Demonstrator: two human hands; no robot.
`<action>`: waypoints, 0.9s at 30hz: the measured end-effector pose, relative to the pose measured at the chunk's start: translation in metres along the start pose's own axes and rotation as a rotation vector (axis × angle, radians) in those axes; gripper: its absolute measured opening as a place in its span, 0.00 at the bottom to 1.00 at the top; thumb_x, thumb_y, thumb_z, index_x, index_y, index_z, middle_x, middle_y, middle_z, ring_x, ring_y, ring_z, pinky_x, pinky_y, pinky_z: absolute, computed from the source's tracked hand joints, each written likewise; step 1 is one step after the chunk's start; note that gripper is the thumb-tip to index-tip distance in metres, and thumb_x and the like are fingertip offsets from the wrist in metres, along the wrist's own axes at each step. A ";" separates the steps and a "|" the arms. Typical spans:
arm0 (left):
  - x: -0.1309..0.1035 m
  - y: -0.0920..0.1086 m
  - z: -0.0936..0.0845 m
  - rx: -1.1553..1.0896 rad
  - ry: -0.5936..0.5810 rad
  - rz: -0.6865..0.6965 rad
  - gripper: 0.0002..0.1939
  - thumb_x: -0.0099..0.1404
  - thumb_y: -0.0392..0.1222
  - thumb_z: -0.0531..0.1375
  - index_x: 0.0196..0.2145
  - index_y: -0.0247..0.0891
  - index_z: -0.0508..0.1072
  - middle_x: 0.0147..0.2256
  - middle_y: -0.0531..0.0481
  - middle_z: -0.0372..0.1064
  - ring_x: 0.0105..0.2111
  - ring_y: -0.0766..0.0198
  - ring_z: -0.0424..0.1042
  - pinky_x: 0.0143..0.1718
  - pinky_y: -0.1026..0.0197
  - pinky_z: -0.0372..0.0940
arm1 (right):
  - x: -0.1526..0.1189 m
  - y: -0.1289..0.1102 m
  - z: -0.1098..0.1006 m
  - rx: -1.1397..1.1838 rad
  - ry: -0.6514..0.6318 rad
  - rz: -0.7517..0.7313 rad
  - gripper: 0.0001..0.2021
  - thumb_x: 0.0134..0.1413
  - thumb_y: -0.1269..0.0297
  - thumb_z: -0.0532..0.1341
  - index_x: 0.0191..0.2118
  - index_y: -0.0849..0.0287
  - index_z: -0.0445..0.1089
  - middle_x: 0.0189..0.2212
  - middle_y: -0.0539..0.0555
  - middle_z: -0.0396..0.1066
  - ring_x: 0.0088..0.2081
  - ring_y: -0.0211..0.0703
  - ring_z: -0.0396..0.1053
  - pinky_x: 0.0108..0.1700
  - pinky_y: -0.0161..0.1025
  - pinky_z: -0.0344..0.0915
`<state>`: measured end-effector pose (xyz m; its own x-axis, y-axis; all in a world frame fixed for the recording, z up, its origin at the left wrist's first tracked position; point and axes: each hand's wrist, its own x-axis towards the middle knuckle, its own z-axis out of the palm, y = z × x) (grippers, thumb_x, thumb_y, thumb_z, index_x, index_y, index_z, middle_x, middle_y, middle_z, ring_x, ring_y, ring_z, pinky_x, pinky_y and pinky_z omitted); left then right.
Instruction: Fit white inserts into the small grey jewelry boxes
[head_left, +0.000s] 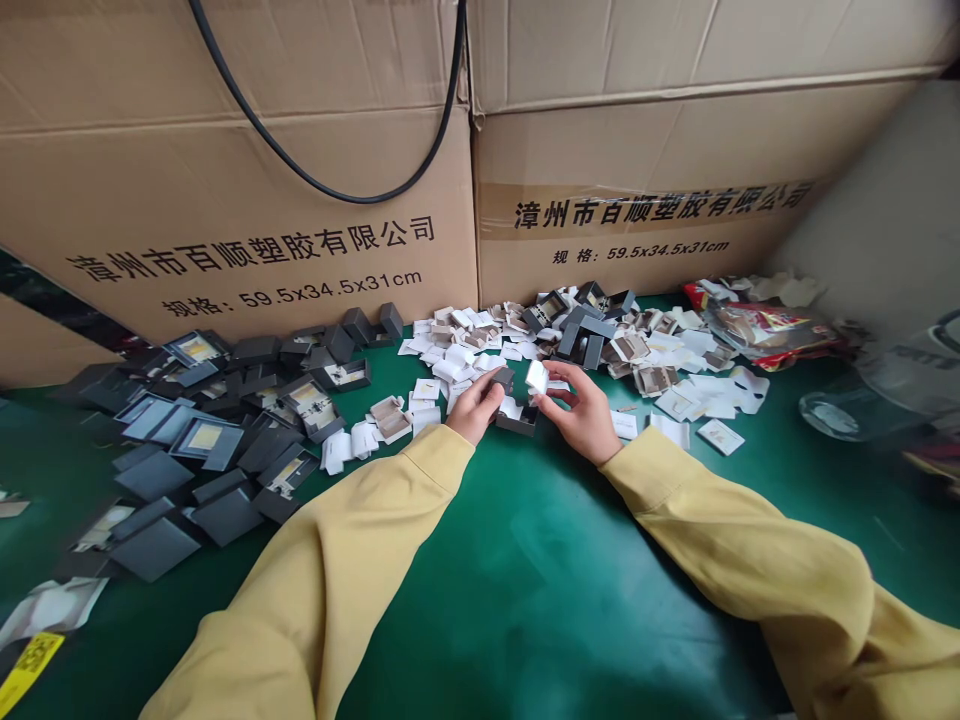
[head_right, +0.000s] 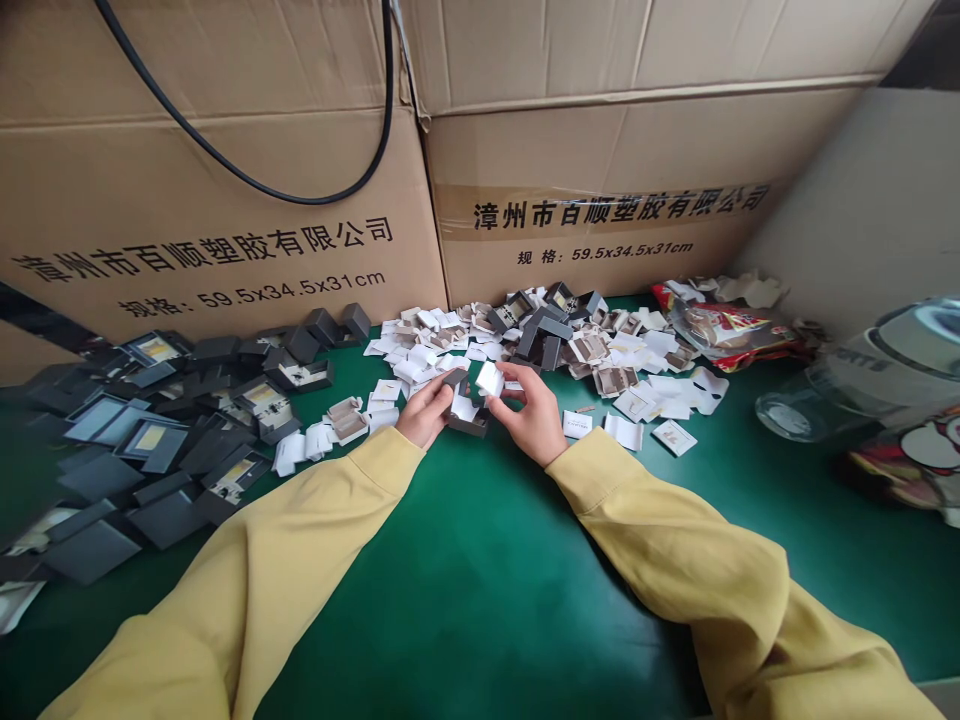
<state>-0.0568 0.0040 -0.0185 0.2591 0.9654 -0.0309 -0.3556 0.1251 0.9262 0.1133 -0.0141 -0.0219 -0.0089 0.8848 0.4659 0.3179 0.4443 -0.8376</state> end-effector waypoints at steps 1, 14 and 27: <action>0.000 -0.001 -0.001 0.066 -0.001 0.028 0.26 0.51 0.49 0.62 0.48 0.38 0.67 0.43 0.45 0.68 0.45 0.55 0.66 0.47 0.56 0.60 | 0.000 0.000 0.000 0.002 -0.005 0.005 0.19 0.50 0.59 0.59 0.49 0.55 0.61 0.46 0.56 0.62 0.46 0.43 0.63 0.43 0.41 0.71; 0.000 -0.001 -0.002 0.311 -0.088 0.155 0.24 0.49 0.45 0.64 0.43 0.36 0.64 0.41 0.45 0.67 0.43 0.58 0.66 0.46 0.57 0.60 | -0.001 -0.005 -0.002 -0.120 -0.154 -0.060 0.18 0.50 0.59 0.58 0.48 0.55 0.62 0.46 0.55 0.66 0.40 0.42 0.67 0.41 0.42 0.69; 0.001 0.000 -0.002 0.360 -0.079 0.195 0.25 0.49 0.50 0.64 0.41 0.35 0.63 0.39 0.45 0.66 0.43 0.58 0.66 0.47 0.56 0.60 | 0.005 0.000 -0.008 -0.314 -0.053 -0.252 0.19 0.52 0.62 0.57 0.50 0.56 0.61 0.46 0.57 0.65 0.47 0.46 0.63 0.48 0.46 0.64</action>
<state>-0.0588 0.0052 -0.0193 0.2908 0.9408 0.1740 -0.0715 -0.1600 0.9845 0.1211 -0.0107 -0.0168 -0.1702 0.7632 0.6233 0.5733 0.5912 -0.5673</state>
